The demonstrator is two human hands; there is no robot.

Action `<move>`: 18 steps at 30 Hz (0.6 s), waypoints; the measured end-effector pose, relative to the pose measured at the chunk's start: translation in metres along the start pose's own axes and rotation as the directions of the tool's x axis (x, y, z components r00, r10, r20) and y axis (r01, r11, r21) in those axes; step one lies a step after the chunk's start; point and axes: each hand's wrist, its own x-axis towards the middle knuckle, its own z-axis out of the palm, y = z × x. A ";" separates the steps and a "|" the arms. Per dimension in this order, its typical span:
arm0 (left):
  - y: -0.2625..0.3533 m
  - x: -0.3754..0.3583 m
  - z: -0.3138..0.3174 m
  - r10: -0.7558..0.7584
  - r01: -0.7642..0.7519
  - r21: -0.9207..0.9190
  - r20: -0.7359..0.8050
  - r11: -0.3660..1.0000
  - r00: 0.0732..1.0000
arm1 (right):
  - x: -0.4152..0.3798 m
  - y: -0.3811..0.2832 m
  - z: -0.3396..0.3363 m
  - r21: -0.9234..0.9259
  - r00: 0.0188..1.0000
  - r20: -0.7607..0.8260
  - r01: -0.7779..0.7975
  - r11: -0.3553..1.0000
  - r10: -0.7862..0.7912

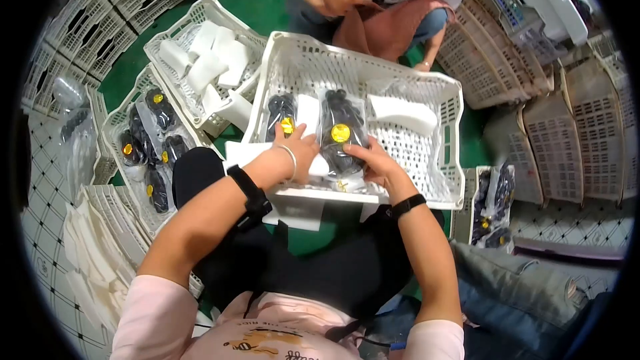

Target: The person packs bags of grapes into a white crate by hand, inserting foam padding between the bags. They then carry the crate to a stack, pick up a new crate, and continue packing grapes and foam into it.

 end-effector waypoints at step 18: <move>0.003 -0.011 0.019 0.004 -0.011 -0.048 -0.133 0.999 0.991 | 0.039 -0.127 -0.027 -0.377 0.905 0.253 0.417 0.827 -0.341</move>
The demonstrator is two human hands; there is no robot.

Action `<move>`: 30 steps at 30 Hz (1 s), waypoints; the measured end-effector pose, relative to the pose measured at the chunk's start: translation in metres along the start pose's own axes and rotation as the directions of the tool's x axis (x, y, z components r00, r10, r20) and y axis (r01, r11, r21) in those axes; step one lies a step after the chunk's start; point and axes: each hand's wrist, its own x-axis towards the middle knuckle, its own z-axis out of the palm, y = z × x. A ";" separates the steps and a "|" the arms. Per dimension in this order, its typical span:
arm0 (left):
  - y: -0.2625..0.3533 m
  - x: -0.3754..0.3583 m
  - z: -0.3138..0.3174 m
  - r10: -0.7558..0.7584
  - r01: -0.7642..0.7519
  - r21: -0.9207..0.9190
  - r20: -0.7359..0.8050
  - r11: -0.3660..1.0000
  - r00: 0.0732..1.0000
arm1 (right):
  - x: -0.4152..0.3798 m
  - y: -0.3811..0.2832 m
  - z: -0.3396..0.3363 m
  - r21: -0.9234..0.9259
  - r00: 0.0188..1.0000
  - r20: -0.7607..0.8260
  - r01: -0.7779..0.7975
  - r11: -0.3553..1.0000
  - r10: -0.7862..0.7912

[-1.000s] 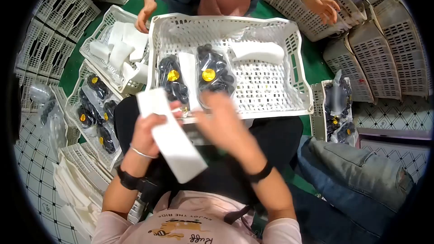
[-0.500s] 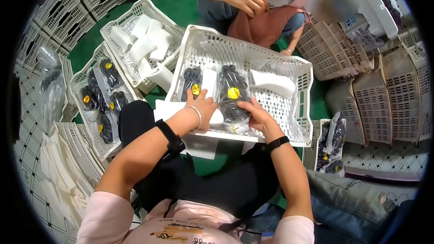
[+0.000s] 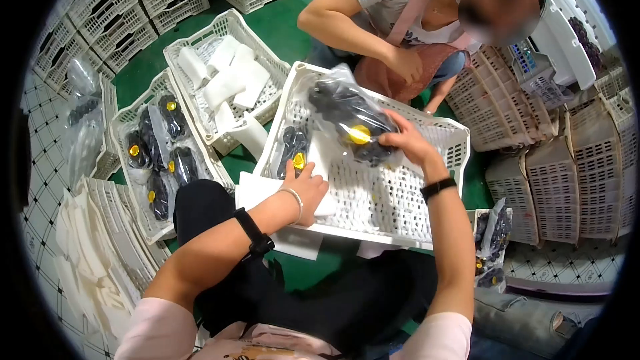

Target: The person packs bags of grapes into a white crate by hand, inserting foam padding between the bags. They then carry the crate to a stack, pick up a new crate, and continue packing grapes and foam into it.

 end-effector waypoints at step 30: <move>-0.002 0.000 -0.001 0.030 -0.030 -0.032 0.010 0.999 1.000 | 0.020 0.063 0.039 -0.757 0.750 -0.415 0.029 0.652 -0.515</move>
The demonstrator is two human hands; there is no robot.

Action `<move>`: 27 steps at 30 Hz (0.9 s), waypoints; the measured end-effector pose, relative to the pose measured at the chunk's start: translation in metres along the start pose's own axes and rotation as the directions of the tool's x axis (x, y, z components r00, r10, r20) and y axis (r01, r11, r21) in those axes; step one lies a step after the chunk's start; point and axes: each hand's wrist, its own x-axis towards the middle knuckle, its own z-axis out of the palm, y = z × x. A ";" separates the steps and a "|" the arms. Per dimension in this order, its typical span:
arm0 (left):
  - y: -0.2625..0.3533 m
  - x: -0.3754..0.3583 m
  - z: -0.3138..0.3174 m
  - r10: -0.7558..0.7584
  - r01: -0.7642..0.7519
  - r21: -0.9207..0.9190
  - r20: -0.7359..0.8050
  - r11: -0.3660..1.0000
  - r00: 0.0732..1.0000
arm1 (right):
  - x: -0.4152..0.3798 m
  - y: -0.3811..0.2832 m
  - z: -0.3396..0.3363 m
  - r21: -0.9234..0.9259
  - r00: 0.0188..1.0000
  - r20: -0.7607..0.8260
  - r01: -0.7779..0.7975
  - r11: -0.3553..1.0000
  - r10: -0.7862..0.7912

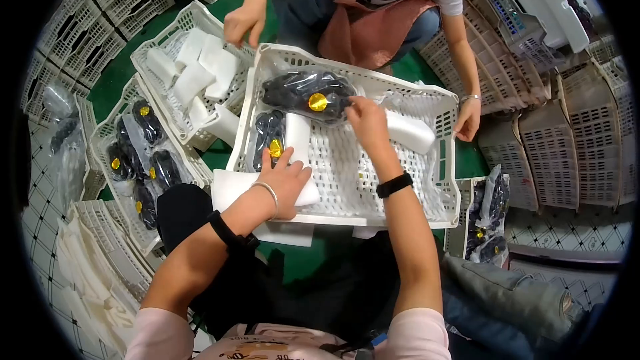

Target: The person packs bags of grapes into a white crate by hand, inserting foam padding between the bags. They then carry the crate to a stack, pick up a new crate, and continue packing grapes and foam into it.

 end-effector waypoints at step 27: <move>0.000 -0.001 0.001 0.011 -0.010 0.022 -0.008 1.000 1.000 | 0.012 -0.027 0.038 0.110 0.978 -0.176 -0.096 0.989 0.114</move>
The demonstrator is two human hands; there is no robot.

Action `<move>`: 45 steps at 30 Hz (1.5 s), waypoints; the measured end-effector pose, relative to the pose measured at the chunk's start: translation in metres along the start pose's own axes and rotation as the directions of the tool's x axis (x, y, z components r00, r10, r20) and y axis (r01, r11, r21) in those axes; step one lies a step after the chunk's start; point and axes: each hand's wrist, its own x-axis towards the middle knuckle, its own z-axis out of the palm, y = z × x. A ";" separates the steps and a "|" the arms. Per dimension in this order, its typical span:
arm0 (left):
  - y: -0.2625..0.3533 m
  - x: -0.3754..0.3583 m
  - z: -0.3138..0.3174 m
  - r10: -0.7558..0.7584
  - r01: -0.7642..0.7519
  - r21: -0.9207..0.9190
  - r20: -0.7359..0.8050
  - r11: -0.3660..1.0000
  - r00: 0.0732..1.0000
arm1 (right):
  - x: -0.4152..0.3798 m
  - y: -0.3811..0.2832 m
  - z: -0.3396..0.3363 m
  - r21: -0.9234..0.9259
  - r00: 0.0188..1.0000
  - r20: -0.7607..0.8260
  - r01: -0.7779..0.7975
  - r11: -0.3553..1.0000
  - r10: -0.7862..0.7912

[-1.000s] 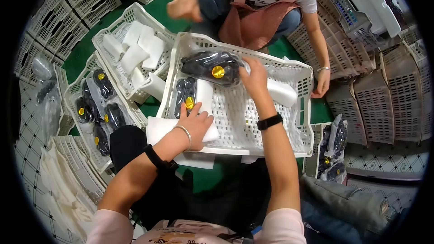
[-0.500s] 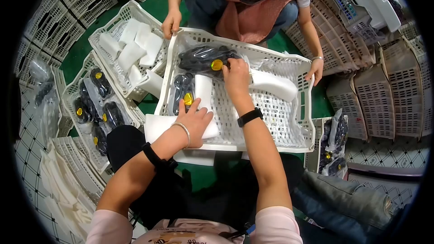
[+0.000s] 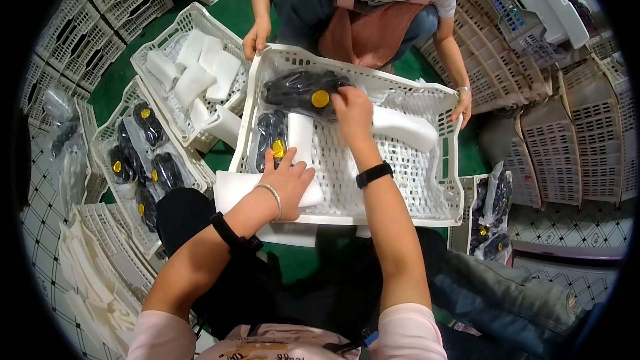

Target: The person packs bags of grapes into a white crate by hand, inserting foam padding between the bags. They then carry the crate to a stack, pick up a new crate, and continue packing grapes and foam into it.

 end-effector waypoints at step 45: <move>-0.005 0.000 0.005 0.019 -0.021 -0.032 -0.051 0.999 0.999 | 0.017 -0.045 0.043 -0.330 0.920 0.216 0.384 0.863 -0.327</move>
